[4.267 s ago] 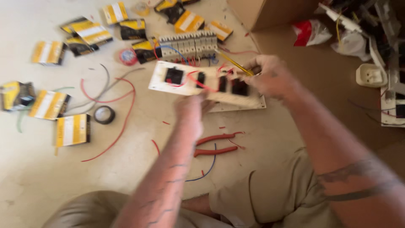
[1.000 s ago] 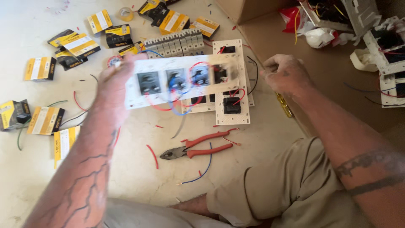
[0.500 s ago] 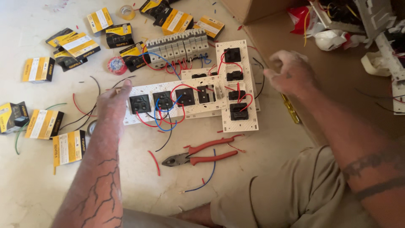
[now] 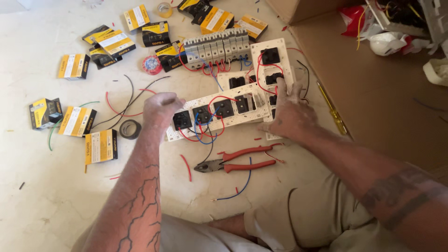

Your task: The person assembles electrical switchboards by hand, connecting wires to switches and sockets using a screwdriver and wire cutters, and then attaching the faceplates.

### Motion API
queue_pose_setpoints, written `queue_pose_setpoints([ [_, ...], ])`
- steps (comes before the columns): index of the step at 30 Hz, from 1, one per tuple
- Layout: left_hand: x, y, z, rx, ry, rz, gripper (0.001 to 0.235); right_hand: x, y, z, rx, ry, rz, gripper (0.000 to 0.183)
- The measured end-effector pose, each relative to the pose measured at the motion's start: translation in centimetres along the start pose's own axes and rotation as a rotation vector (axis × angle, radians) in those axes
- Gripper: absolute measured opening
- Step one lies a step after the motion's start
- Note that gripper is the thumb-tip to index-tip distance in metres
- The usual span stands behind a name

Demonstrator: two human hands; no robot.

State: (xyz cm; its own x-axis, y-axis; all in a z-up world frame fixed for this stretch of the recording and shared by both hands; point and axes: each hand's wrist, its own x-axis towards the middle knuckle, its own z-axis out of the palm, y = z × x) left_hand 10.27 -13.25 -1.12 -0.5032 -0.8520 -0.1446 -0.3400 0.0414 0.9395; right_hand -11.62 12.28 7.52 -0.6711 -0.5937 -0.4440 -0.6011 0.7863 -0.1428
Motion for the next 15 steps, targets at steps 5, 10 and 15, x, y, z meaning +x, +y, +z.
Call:
queue_pose_setpoints([
  [5, 0.1, 0.0, 0.3, 0.139, -0.067, 0.072, 0.049, 3.1, 2.7, -0.1, -0.053, 0.211, -0.078, 0.130],
  [10, 0.6, -0.7, 0.8, 0.321, -0.041, 0.182, 0.046, 4.6, 4.4, -2.0, 0.135, 0.410, -0.110, 0.103],
  [15, 0.8, -0.5, 0.8, 0.254, -0.012, 0.191, 0.046, 4.1, 3.7, -3.6, 0.002, 0.571, -0.132, 0.085],
])
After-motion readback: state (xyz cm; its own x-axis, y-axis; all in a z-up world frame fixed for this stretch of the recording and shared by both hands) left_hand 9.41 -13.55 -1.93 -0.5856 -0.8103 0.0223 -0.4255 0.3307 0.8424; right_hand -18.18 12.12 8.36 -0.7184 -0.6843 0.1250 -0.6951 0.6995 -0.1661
